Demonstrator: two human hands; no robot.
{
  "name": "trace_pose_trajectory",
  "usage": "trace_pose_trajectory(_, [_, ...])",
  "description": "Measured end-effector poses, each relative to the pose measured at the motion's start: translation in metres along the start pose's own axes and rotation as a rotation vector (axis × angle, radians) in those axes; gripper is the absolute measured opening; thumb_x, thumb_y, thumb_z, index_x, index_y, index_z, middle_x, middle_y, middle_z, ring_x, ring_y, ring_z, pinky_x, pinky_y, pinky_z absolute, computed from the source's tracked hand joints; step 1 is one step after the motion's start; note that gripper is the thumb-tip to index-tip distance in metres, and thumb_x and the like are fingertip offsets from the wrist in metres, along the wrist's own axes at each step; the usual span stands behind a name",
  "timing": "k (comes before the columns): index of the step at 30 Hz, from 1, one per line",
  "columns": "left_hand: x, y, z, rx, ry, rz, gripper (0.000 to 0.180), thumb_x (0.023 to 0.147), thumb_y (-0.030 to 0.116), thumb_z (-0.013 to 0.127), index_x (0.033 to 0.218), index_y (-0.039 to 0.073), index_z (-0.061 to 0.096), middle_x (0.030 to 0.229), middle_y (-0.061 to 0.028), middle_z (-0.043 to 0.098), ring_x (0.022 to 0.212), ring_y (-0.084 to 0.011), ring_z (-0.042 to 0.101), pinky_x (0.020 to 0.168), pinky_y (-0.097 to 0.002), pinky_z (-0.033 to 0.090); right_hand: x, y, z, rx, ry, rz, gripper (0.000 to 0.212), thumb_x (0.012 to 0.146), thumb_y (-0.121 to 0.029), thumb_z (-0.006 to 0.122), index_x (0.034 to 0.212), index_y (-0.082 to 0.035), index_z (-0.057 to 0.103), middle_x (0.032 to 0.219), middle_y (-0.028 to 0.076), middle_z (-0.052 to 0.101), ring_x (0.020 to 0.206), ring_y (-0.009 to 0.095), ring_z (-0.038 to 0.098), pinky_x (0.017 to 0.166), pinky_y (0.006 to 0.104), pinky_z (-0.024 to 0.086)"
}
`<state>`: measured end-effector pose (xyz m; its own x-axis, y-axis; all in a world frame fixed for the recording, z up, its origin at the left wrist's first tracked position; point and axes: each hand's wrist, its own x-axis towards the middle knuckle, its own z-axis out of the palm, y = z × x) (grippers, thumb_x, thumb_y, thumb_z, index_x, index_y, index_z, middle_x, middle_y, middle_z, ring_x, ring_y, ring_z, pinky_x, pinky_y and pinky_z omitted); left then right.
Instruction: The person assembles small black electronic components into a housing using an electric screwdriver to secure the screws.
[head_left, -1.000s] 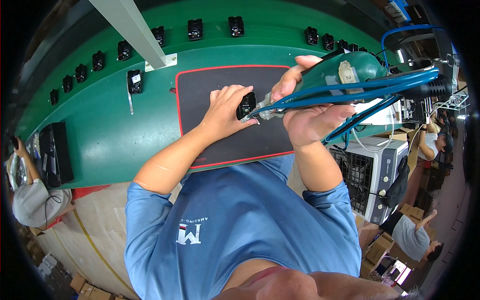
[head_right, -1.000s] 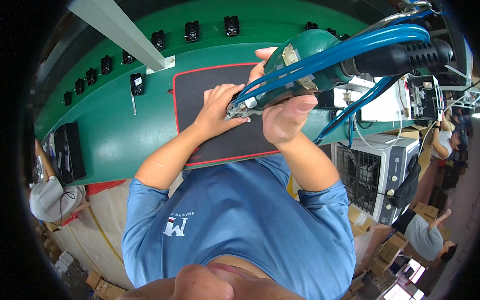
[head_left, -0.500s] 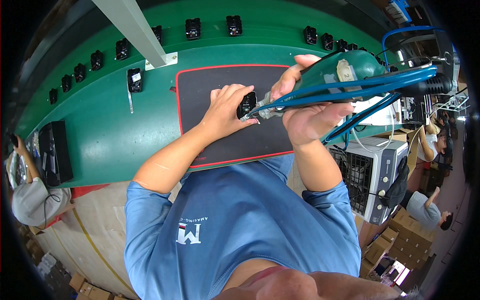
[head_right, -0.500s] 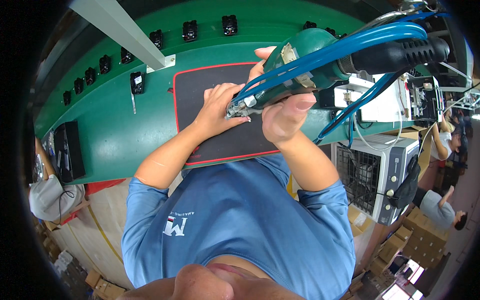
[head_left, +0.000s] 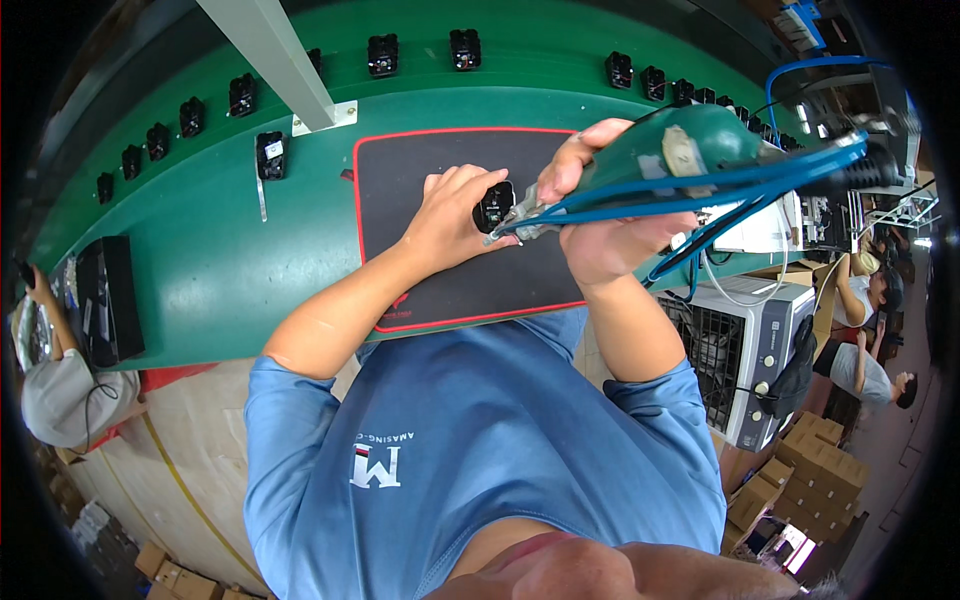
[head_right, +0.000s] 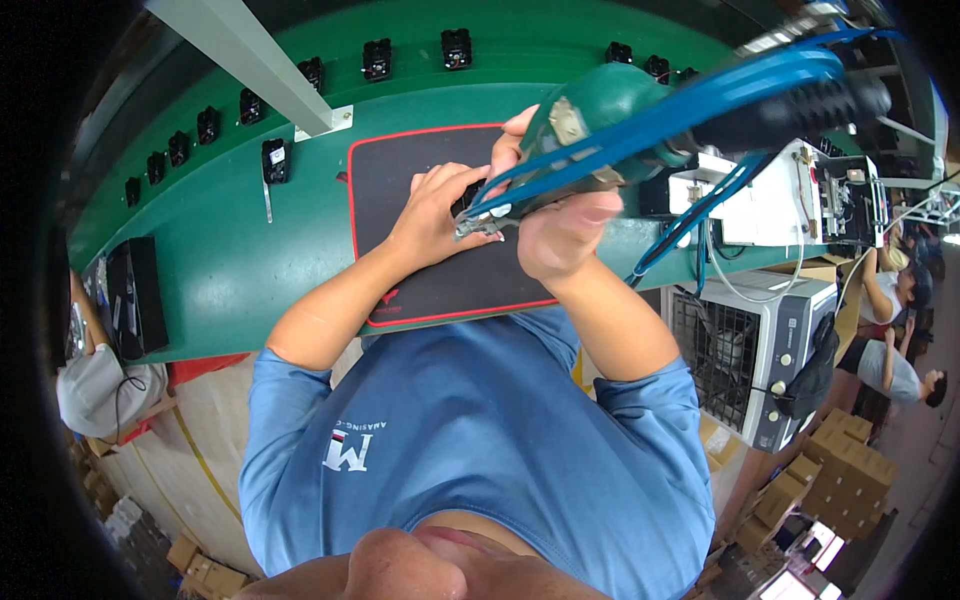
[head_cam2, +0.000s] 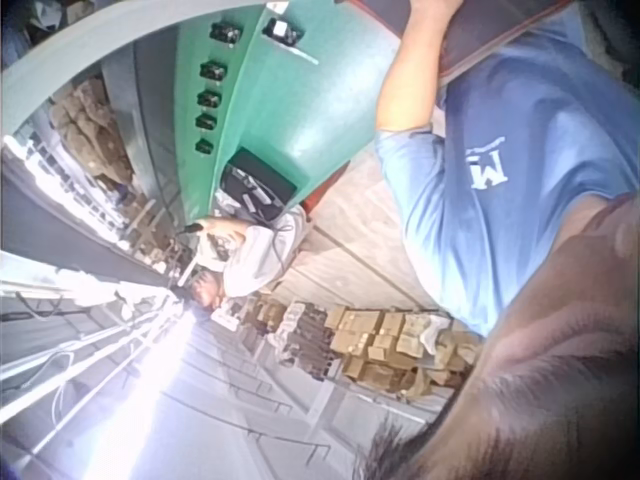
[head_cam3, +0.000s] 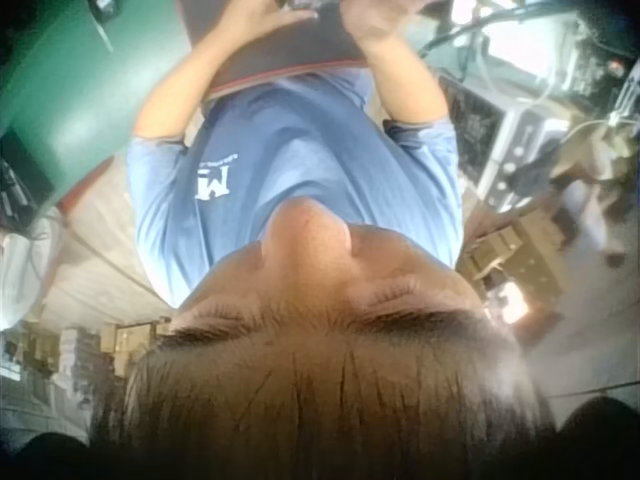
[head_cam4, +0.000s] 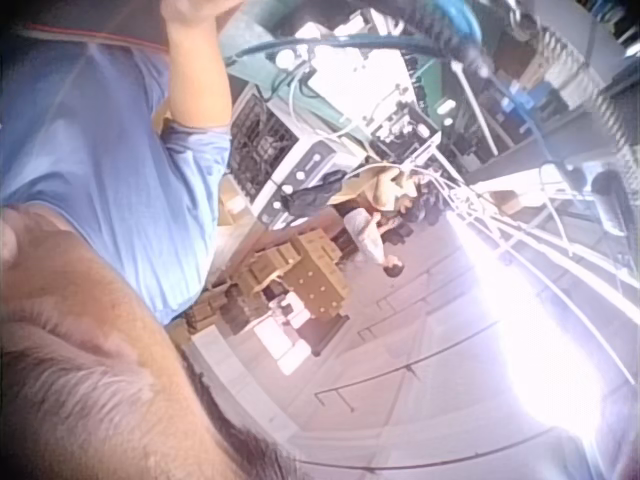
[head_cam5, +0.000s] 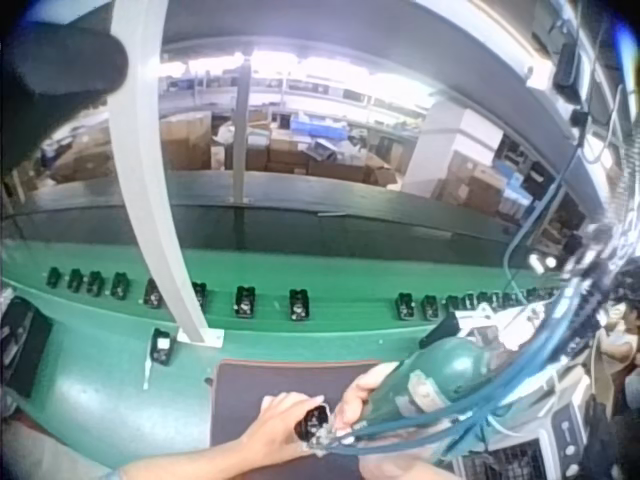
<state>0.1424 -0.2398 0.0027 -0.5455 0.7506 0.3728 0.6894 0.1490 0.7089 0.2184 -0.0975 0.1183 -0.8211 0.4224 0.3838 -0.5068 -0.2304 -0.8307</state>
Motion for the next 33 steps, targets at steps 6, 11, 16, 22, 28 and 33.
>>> trace_pose_trajectory(6, [-0.001, 0.004, -0.001, 0.023, -0.022, -0.03, 0.085, 0.06, 0.035, 0.092, 0.132, 0.009, 0.055, 0.114, -0.0075, 0.058, 0.107, -0.0272, 0.055, 0.091, -0.0413, 0.035, 0.023, -0.031, 0.013, -0.144, -0.02, -0.021, 0.11, 0.075, -0.095, 0.036, 0.122, 0.003, 0.053, 0.075, 0.01, 0.059, 0.062, 0.021, 0.06, 0.057, 0.0319, 0.052])
trace_pose_trajectory(11, [-0.004, 0.004, 0.001, 0.09, -0.013, -0.021, 0.083, 0.06, 0.035, 0.092, 0.131, 0.011, 0.056, 0.114, -0.0069, 0.058, 0.107, -0.0263, 0.055, 0.091, -0.0409, 0.034, 0.032, -0.047, 0.026, -0.155, 0.048, -0.169, 0.114, 0.075, -0.095, 0.032, 0.125, 0.006, 0.052, 0.074, 0.01, 0.06, 0.062, 0.019, 0.061, 0.055, 0.0299, 0.052])
trace_pose_trajectory(16, [-0.002, 0.005, 0.001, 0.039, -0.024, -0.022, 0.083, 0.06, 0.036, 0.091, 0.131, 0.011, 0.056, 0.113, -0.0061, 0.058, 0.105, -0.026, 0.054, 0.089, -0.0407, 0.033, 0.018, -0.021, 0.021, -0.338, -0.021, -0.005, 0.112, 0.075, -0.095, 0.03, 0.119, 0.005, 0.054, 0.07, 0.011, 0.059, 0.06, 0.019, 0.06, 0.057, 0.0307, 0.054])
trace_pose_trajectory(22, [-0.002, 0.006, 0.001, -0.019, 0.034, -0.015, 0.082, 0.061, 0.035, 0.091, 0.131, 0.012, 0.056, 0.112, -0.0059, 0.057, 0.103, -0.0259, 0.054, 0.088, -0.0401, 0.033, 0.016, -0.007, 0.018, -0.305, -0.02, -0.042, 0.111, 0.074, -0.096, 0.031, 0.117, 0.004, 0.054, 0.068, 0.01, 0.058, 0.058, 0.018, 0.058, 0.056, 0.0299, 0.052])
trace_pose_trajectory(28, [-0.003, 0.008, 0.0, -0.007, 0.011, -0.032, 0.081, 0.061, 0.035, 0.091, 0.13, 0.012, 0.057, 0.111, -0.0057, 0.057, 0.103, -0.0258, 0.054, 0.088, -0.0401, 0.033, 0.014, -0.007, 0.018, -0.318, -0.013, -0.037, 0.112, 0.074, -0.096, 0.031, 0.118, 0.004, 0.052, 0.068, 0.01, 0.057, 0.057, 0.018, 0.058, 0.055, 0.03, 0.052])
trace_pose_trajectory(33, [-0.004, 0.008, 0.001, -0.021, 0.025, -0.026, 0.081, 0.06, 0.035, 0.091, 0.13, 0.011, 0.057, 0.111, -0.0058, 0.057, 0.103, -0.0258, 0.054, 0.088, -0.04, 0.033, 0.013, -0.007, 0.016, -0.288, -0.023, -0.02, 0.112, 0.074, -0.096, 0.031, 0.118, 0.005, 0.052, 0.067, 0.01, 0.057, 0.057, 0.018, 0.058, 0.054, 0.0302, 0.052])
